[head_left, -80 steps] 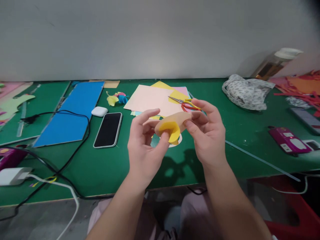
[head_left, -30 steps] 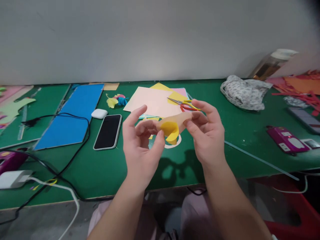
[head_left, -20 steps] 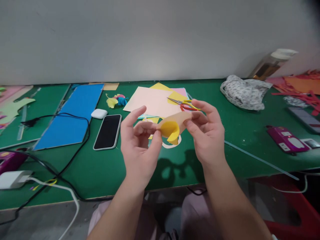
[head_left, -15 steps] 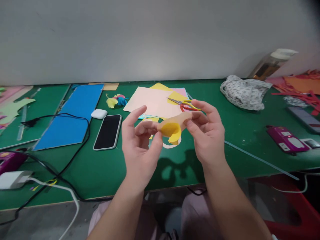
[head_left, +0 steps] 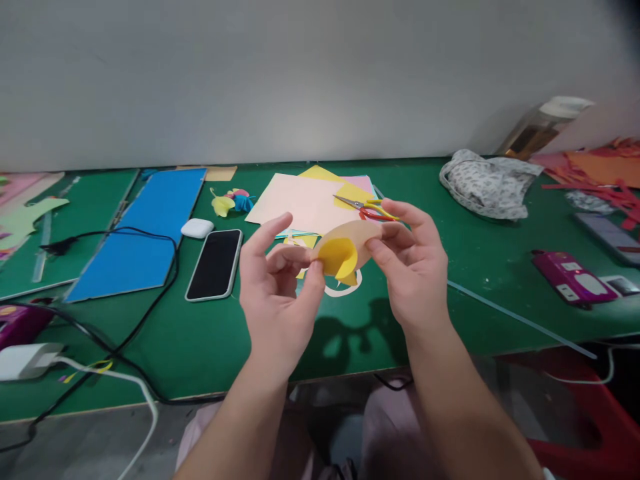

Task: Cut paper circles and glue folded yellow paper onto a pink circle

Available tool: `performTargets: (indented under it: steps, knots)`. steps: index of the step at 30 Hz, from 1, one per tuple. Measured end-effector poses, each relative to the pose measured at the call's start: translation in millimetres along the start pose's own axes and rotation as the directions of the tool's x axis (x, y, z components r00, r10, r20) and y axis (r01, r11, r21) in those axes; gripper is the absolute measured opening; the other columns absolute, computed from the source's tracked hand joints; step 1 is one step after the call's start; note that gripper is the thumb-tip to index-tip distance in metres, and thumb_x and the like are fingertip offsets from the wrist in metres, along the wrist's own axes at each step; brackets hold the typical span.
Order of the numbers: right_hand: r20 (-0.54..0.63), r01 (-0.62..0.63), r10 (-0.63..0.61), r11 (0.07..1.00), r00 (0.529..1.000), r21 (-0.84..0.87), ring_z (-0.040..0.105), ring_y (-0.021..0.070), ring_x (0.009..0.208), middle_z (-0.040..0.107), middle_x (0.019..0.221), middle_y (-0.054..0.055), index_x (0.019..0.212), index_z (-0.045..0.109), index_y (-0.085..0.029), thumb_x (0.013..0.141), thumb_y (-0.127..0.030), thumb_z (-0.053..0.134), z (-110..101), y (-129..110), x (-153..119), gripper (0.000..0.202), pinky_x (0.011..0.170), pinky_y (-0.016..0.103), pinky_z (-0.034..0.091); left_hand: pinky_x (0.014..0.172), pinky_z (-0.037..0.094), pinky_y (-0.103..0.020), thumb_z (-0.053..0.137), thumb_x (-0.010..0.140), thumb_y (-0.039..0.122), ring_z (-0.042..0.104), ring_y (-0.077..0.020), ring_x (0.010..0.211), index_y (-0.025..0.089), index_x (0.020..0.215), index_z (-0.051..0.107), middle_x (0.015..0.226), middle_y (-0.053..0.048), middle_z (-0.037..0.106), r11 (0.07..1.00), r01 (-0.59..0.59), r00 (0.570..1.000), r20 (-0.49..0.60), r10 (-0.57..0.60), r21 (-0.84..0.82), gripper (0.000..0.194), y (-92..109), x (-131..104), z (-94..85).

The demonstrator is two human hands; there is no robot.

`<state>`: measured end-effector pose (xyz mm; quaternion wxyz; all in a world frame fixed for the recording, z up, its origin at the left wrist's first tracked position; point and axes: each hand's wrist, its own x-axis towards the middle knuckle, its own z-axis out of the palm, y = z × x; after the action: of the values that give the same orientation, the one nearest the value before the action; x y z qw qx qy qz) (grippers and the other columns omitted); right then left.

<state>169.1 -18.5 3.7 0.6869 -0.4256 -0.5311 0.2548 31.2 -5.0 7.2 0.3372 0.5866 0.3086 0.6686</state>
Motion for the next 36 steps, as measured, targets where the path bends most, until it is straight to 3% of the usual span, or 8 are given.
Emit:
performTargets:
  steps: [7,14,19,25,36]
  knots:
    - [0.016,0.005,-0.005,1.000,1.000,-0.017,0.060,0.0169,0.090,0.061,0.098,0.000,0.118,0.053,-0.033,0.085,-0.019,0.059,-0.7,-0.7,-1.1,0.036,0.081,0.035,0.055,0.074,0.055,-0.021,0.069,0.071,0.006,0.063,-0.0100,0.080,0.026,0.121,0.051,0.082,0.003,0.064,0.995,0.087,0.991,0.108,-0.083,-0.038,0.057,2.3,-0.3,-2.2]
    - [0.020,-0.005,0.005,1.000,1.000,0.005,0.059,0.0155,0.089,0.061,0.103,0.000,0.118,0.053,-0.033,0.085,-0.018,0.059,0.1,-3.5,-1.3,0.037,0.082,0.033,0.055,0.071,0.055,-0.021,0.071,0.074,0.014,0.065,-0.0116,0.078,0.026,0.126,0.050,0.084,0.000,0.067,0.986,0.167,0.969,0.185,-0.161,-0.017,0.057,1.0,-3.0,-4.8]
    - [0.045,-0.027,0.026,0.999,0.999,0.020,0.059,0.0145,0.086,0.058,0.116,0.000,0.117,0.054,-0.033,0.084,-0.020,0.062,1.5,-7.1,-2.0,0.036,0.080,0.033,0.055,0.069,0.056,-0.023,0.072,0.075,0.021,0.066,-0.0137,0.078,0.026,0.126,0.050,0.082,-0.001,0.067,0.989,0.146,0.970,0.202,-0.138,-0.023,0.056,-2.6,-4.2,-4.5]
    - [0.059,-0.044,0.043,0.999,0.997,0.013,0.059,0.0144,0.084,0.057,0.117,0.001,0.118,0.053,-0.032,0.084,-0.024,0.063,1.5,-7.1,-2.5,0.036,0.074,0.031,0.057,0.071,0.057,-0.027,0.070,0.077,0.024,0.064,-0.0142,0.077,0.026,0.128,0.048,0.080,-0.001,0.065,0.989,0.148,0.969,0.202,-0.140,-0.025,0.056,-4.5,-4.1,-4.9]
    - [0.083,-0.047,0.044,0.998,0.996,0.042,0.059,0.0132,0.082,0.059,0.114,0.000,0.117,0.055,-0.032,0.083,-0.021,0.064,0.7,-5.5,-1.2,0.037,0.075,0.030,0.056,0.069,0.054,-0.020,0.068,0.074,0.012,0.063,-0.0107,0.080,0.026,0.123,0.050,0.091,-0.001,0.065,0.997,0.072,0.982,0.177,-0.072,0.004,0.054,-3.3,-2.9,-2.1]
